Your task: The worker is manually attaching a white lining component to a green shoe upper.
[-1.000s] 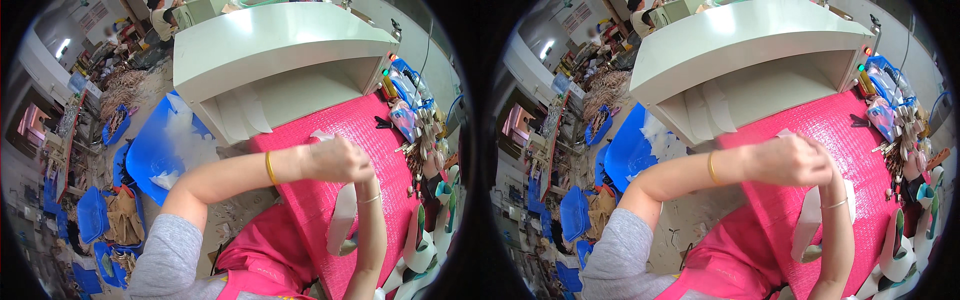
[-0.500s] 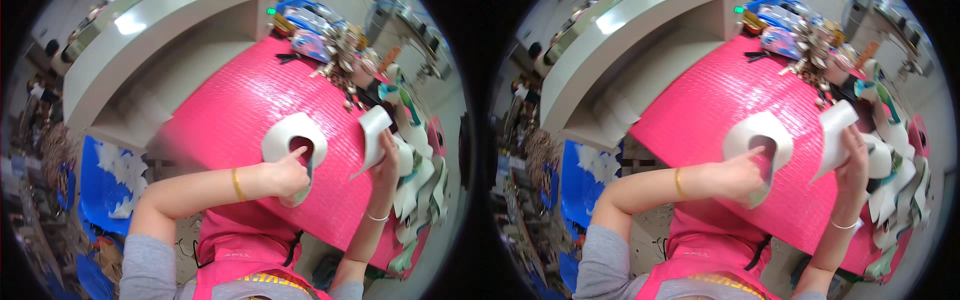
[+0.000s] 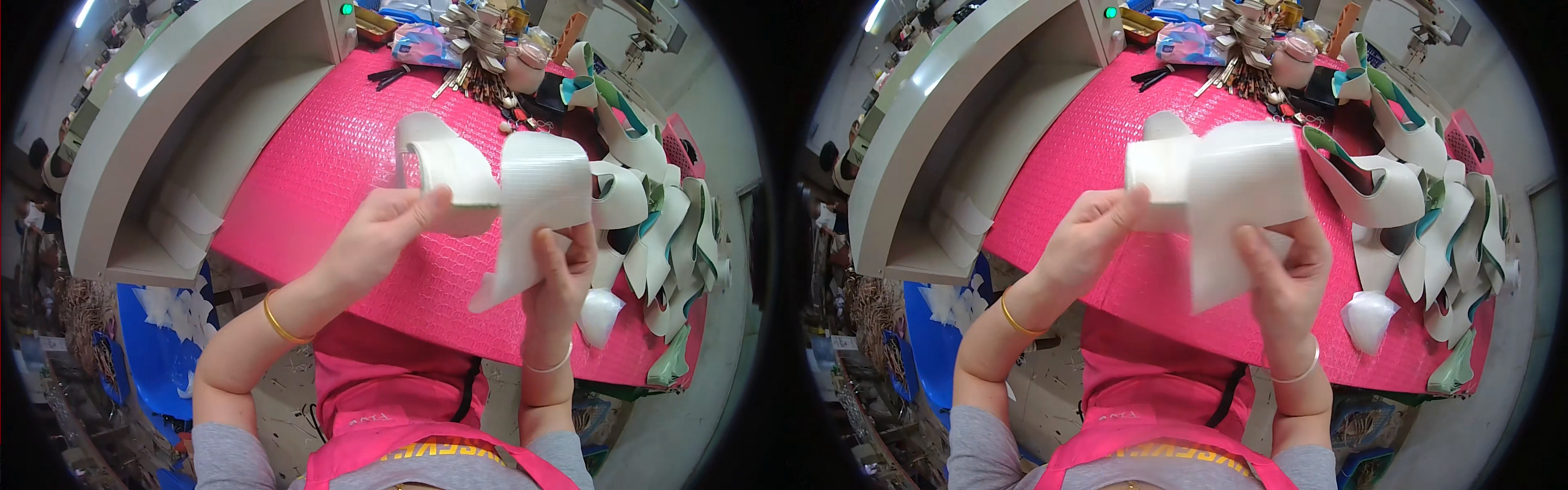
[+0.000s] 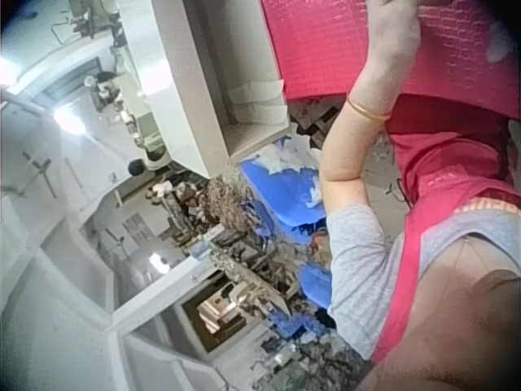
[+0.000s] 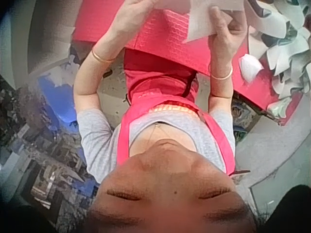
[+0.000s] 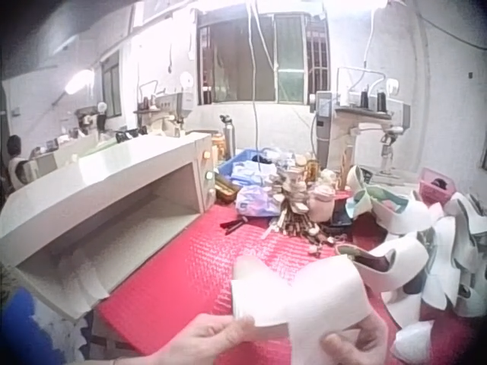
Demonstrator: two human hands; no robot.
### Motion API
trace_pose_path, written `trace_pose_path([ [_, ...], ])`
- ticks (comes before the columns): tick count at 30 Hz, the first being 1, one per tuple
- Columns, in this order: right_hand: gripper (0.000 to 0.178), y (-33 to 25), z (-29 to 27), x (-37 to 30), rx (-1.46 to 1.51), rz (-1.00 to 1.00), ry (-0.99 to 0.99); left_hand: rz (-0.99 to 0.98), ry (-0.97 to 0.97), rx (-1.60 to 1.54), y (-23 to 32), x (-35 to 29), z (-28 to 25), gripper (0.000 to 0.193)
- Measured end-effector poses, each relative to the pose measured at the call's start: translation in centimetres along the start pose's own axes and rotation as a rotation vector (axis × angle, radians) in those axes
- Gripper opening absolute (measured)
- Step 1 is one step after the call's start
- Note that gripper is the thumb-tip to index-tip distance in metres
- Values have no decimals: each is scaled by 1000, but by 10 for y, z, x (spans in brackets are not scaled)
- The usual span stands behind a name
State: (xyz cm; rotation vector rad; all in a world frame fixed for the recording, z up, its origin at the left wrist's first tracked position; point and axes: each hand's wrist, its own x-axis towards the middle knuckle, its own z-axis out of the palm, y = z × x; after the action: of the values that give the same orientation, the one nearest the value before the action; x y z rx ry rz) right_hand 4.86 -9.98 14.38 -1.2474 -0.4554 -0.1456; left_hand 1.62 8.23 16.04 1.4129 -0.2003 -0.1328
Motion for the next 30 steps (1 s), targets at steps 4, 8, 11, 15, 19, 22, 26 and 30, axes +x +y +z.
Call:
trace_pose_path([
  [4,45,1,31,2,65,-20,-37,59,70,-364,3,-1,4,41],
  [8,45,2,40,4,49,-67,-50,108,116,-429,5,-3,10,45],
  [11,43,4,42,5,70,-51,-49,114,140,-444,5,-5,12,46],
  [15,42,6,41,7,54,-36,-52,130,161,-473,6,-4,16,48],
  [19,41,7,41,6,58,-55,-34,131,77,-510,6,-5,11,41],
  [22,46,7,41,8,-22,-60,-44,75,101,-192,6,-2,13,32],
  [26,67,-1,52,0,-43,-47,32,167,373,-100,19,30,4,28],
  [30,73,4,29,-13,-84,62,2,194,371,-291,40,57,1,28],
])
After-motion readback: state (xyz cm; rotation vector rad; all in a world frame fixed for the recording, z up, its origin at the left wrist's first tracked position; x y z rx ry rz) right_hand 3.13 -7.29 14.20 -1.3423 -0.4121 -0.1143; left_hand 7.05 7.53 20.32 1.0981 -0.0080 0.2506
